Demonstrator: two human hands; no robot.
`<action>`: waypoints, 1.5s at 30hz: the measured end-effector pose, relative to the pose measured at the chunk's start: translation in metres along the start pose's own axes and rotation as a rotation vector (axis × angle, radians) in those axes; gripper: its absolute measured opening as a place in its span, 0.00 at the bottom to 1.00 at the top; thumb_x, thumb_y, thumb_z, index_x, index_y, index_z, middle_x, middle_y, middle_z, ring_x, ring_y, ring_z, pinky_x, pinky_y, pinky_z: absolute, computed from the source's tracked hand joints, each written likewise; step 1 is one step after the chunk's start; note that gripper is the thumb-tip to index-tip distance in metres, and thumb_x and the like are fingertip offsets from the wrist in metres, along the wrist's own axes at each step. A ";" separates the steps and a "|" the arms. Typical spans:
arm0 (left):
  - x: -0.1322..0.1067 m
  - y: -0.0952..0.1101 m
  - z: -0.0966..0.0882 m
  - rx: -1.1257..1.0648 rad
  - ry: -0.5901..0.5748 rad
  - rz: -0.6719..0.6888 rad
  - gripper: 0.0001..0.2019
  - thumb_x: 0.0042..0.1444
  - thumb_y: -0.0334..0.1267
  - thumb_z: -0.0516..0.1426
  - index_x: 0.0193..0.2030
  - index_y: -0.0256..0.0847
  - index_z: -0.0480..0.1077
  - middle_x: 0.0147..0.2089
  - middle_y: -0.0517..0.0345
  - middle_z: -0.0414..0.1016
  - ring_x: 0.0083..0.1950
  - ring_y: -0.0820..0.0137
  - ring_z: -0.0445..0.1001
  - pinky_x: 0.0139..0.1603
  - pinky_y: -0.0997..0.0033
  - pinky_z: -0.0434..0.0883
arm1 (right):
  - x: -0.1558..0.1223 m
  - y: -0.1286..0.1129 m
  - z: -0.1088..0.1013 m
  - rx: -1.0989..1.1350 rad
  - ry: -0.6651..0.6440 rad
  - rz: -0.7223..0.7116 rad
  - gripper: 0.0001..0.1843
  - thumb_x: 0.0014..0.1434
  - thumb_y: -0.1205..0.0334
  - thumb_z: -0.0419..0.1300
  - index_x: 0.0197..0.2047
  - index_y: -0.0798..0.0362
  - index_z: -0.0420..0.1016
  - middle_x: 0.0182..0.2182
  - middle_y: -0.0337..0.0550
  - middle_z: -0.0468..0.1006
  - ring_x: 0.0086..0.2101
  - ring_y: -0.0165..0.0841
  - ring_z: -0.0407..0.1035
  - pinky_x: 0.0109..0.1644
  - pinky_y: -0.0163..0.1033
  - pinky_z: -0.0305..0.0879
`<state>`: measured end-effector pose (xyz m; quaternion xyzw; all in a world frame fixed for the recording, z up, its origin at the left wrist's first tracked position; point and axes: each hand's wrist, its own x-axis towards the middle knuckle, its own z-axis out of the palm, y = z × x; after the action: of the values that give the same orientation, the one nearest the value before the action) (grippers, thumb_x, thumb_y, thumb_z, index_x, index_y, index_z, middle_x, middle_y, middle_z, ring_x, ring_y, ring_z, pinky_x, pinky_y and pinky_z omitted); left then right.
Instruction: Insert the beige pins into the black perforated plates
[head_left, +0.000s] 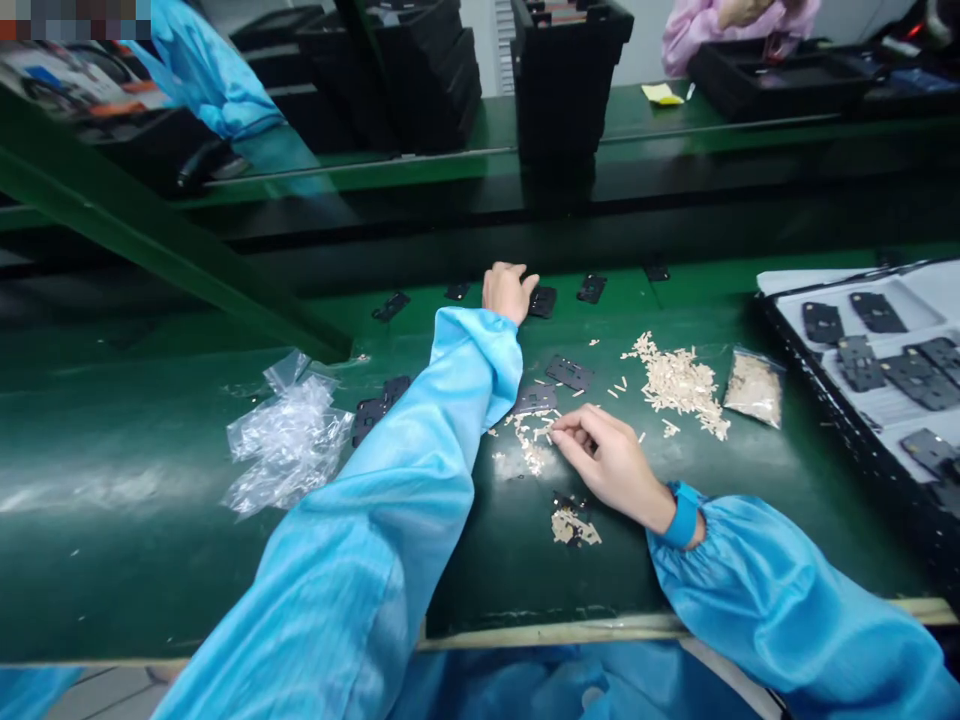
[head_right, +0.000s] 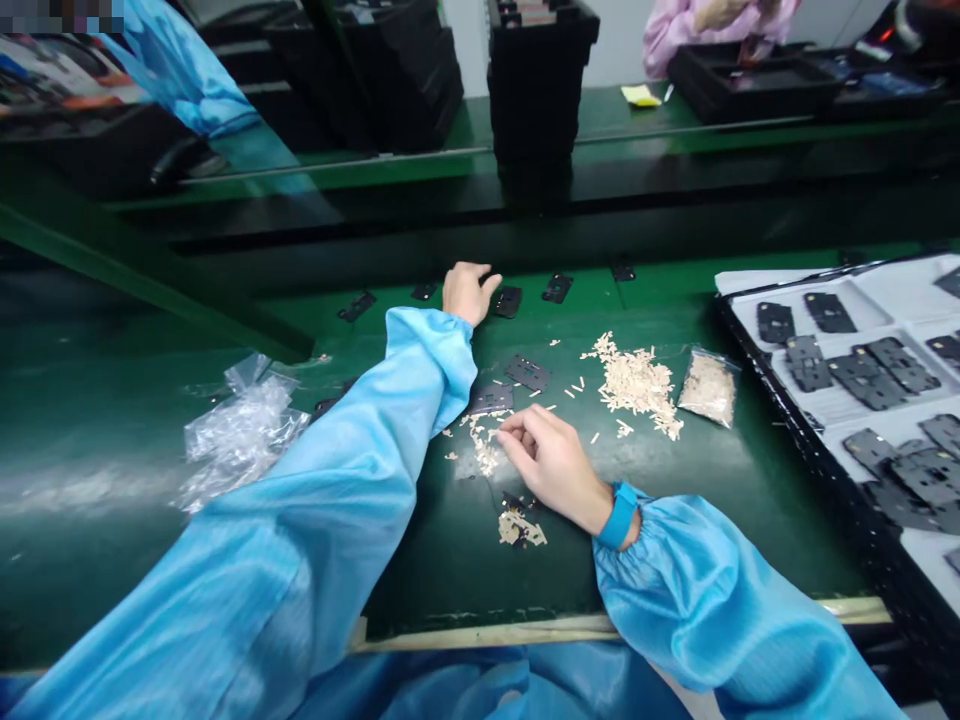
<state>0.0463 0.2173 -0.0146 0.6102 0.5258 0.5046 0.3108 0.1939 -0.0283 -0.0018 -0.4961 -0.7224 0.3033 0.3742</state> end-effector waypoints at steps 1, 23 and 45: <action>0.001 0.003 0.006 0.166 -0.059 0.024 0.03 0.58 0.36 0.64 0.36 0.39 0.78 0.46 0.43 0.77 0.57 0.53 0.72 0.66 0.50 0.66 | 0.000 0.000 0.001 0.006 -0.002 -0.005 0.05 0.69 0.61 0.59 0.40 0.51 0.75 0.29 0.40 0.73 0.29 0.33 0.68 0.33 0.39 0.66; 0.036 -0.014 -0.064 0.582 -0.078 -0.183 0.08 0.61 0.33 0.63 0.32 0.35 0.71 0.47 0.47 0.76 0.72 0.49 0.57 0.74 0.42 0.51 | 0.000 0.006 -0.005 0.030 -0.008 -0.035 0.09 0.70 0.61 0.58 0.38 0.52 0.76 0.27 0.39 0.72 0.28 0.31 0.66 0.34 0.38 0.63; -0.201 0.057 -0.086 -0.576 -0.428 -0.563 0.23 0.53 0.35 0.68 0.57 0.43 0.73 0.44 0.49 0.81 0.35 0.64 0.83 0.36 0.62 0.82 | 0.008 0.004 -0.049 -0.046 -0.731 -0.010 0.02 0.61 0.61 0.67 0.37 0.48 0.81 0.34 0.37 0.80 0.28 0.29 0.68 0.30 0.36 0.60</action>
<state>-0.0036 -0.0017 0.0044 0.4225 0.4333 0.3886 0.6948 0.2353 -0.0167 0.0233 -0.3597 -0.8175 0.4424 0.0815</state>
